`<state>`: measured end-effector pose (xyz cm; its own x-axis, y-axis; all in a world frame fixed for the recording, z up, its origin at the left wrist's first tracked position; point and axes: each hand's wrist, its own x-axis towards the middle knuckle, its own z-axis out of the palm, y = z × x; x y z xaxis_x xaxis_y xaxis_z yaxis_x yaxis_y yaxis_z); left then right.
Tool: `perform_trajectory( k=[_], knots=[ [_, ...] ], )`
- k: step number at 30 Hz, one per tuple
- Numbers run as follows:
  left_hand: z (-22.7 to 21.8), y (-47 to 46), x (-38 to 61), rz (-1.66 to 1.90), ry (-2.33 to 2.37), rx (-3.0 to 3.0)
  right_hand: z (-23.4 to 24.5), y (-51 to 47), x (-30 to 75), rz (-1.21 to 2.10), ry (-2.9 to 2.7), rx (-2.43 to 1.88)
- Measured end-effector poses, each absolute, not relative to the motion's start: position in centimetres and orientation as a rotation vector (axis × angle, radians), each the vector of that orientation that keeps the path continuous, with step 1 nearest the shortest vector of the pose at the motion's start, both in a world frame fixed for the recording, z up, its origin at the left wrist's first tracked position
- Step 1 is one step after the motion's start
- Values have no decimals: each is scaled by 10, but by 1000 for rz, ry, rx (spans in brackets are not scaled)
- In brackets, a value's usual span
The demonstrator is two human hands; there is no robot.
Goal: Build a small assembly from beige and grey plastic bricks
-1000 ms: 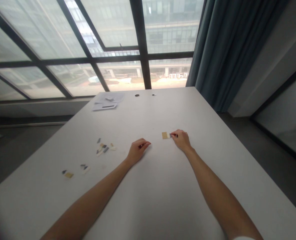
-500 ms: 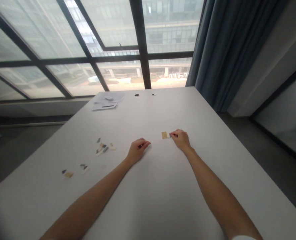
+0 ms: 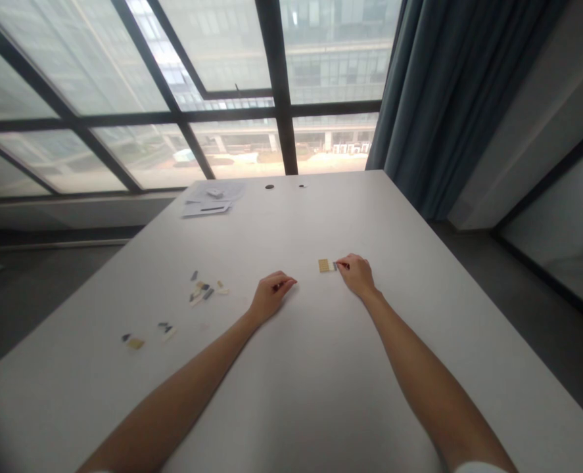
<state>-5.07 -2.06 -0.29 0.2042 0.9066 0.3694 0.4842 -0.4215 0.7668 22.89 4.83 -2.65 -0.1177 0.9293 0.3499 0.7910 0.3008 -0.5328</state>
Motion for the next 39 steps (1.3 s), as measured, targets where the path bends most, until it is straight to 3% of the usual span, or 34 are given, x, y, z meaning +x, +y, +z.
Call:
perform_trajectory(
  k=[39],
  knots=[
    [-7, -19, -52, 1143, 1275, 2004, -32, 48, 237, 338, -1996, -1432]
  ],
)
